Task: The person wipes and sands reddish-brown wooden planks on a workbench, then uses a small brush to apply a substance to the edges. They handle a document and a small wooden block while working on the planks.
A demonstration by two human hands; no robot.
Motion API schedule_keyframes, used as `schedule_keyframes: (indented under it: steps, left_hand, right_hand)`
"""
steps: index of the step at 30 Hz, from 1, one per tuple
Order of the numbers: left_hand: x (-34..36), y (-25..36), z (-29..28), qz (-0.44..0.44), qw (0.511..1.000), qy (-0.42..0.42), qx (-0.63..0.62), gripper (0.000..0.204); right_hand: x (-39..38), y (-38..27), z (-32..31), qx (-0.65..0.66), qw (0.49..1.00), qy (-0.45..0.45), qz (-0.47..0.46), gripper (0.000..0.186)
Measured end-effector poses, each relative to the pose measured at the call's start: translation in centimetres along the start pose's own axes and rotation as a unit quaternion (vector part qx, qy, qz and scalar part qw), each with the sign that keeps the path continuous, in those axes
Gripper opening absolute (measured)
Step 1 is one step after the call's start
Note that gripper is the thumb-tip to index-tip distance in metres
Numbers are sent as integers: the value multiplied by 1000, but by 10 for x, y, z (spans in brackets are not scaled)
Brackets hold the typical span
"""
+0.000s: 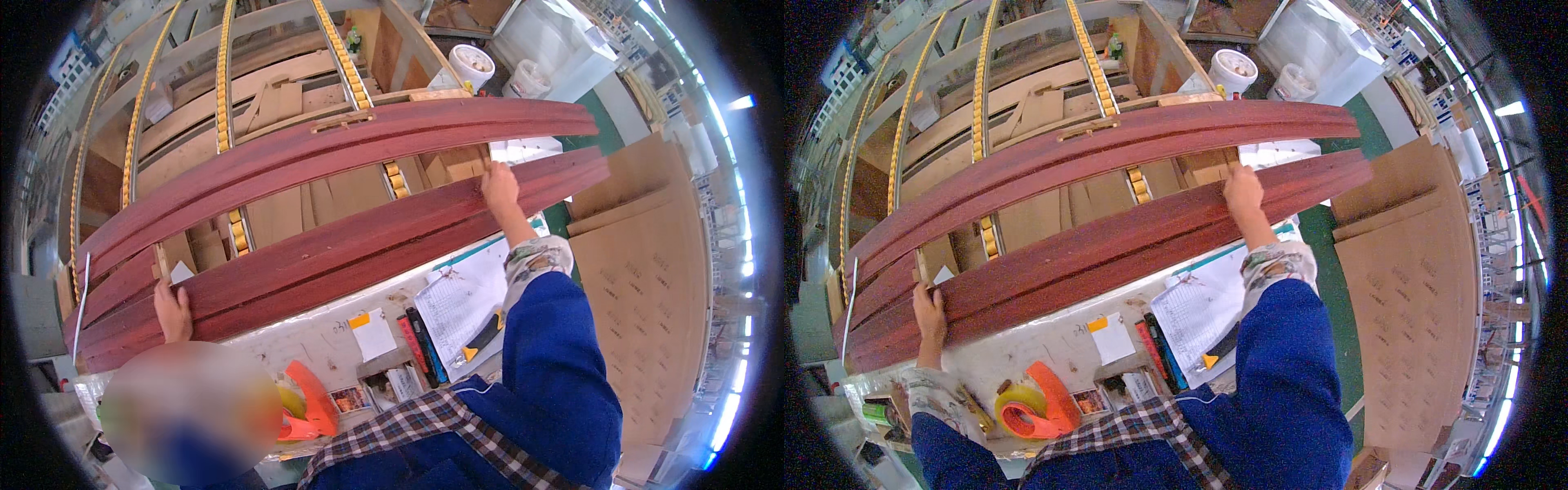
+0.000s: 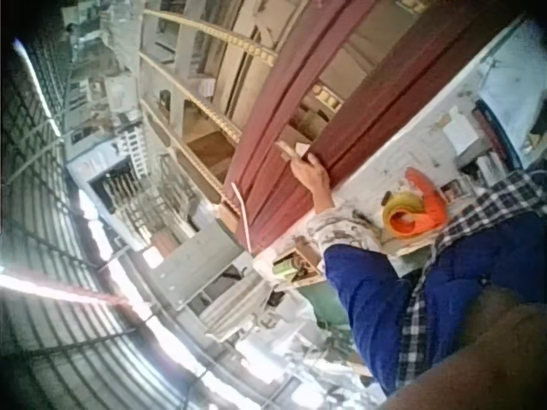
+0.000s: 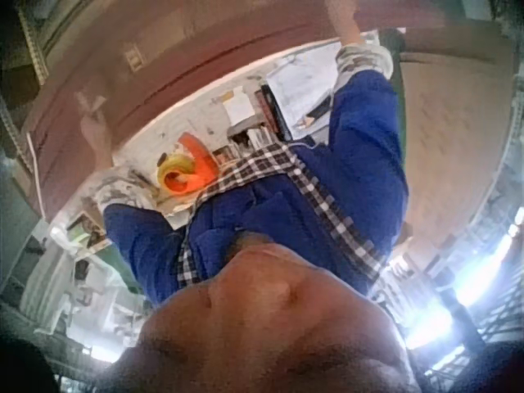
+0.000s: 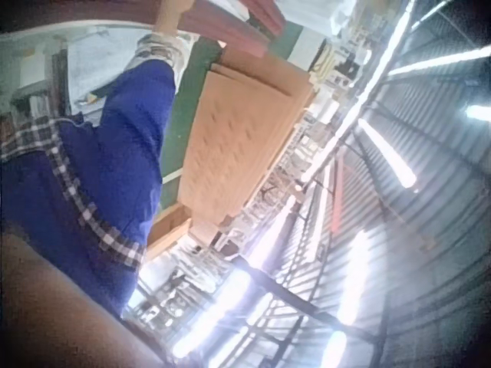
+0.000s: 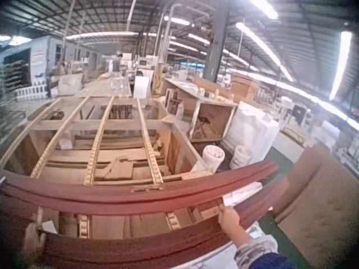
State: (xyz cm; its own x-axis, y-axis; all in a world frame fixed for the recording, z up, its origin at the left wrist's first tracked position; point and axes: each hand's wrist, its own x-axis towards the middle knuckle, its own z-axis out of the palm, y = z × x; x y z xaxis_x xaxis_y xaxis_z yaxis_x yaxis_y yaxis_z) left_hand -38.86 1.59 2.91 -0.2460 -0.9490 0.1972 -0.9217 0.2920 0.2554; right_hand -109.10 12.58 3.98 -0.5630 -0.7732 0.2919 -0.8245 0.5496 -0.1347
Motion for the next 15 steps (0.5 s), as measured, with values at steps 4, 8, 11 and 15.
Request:
schedule_keyframes:
  steps: [4, 8, 11, 15]
  left_hand:
    - [18, 145, 16, 30, 995, -88, -29, 54]
    - [18, 215, 59, 118, 991, 59, -4, 53]
    - [17, 222, 58, 107, 993, 53, 1, 52]
    - [19, 229, 53, 103, 994, 48, 0, 49]
  right_hand:
    - [5, 53, 20, -23, 999, 4, -43, 13]
    - [-16, 8, 33, 61, 993, 66, -71, 7]
    - [-37, -51, 36, 80, 991, 36, -103, 7]
    - [-88, -174, 39, 233, 950, -15, -208, 7]
